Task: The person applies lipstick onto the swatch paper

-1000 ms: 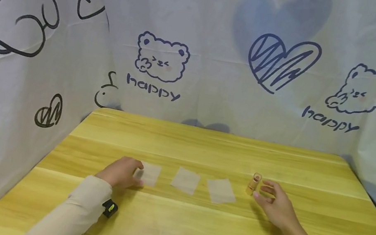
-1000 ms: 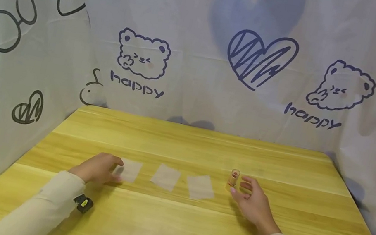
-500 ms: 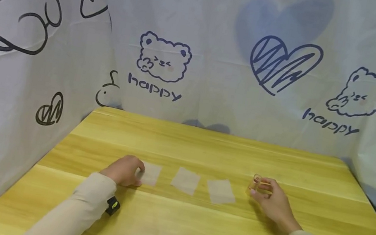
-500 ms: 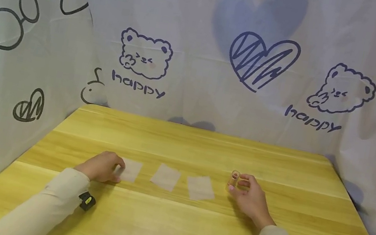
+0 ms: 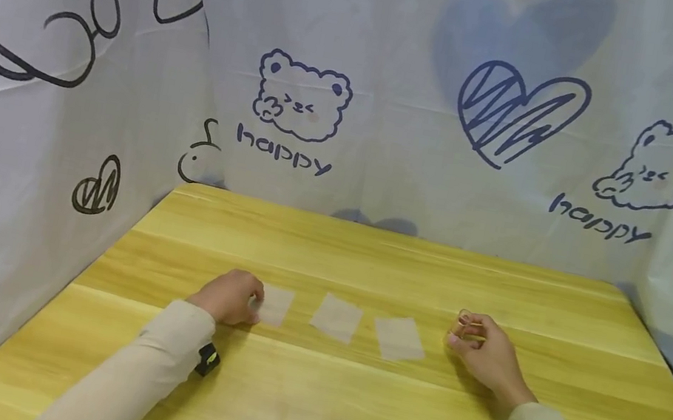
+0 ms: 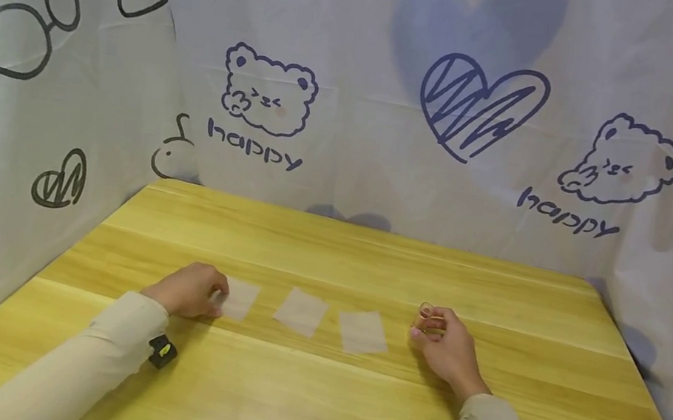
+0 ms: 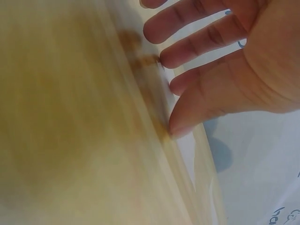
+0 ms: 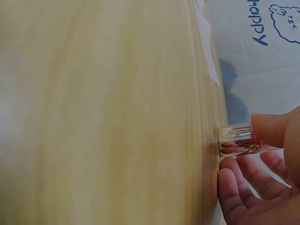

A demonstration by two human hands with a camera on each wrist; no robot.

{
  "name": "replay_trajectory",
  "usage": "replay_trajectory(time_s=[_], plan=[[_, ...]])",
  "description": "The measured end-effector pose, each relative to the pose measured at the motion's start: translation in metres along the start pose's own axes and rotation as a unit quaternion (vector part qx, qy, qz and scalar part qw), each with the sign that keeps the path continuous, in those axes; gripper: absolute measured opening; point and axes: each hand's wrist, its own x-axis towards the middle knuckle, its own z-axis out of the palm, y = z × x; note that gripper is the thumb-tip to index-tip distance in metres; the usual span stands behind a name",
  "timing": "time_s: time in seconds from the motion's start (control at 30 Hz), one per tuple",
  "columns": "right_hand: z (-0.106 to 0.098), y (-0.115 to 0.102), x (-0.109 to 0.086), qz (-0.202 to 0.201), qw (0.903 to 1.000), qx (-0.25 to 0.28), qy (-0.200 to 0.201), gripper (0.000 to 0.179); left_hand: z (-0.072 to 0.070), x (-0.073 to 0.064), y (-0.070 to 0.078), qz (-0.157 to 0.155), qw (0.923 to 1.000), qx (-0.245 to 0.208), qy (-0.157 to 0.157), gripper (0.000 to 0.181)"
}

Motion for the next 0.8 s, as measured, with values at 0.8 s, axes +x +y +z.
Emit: replay_trajectory(time_s=[0.8], plan=[[0.0020, -0.0073, -0.0021, -0.028, 0.9986, -0.041, 0.017, 0.017, -0.0023, -0.0031, 0.0029, 0.000, 0.9998, 0.019, -0.009, 0.028]])
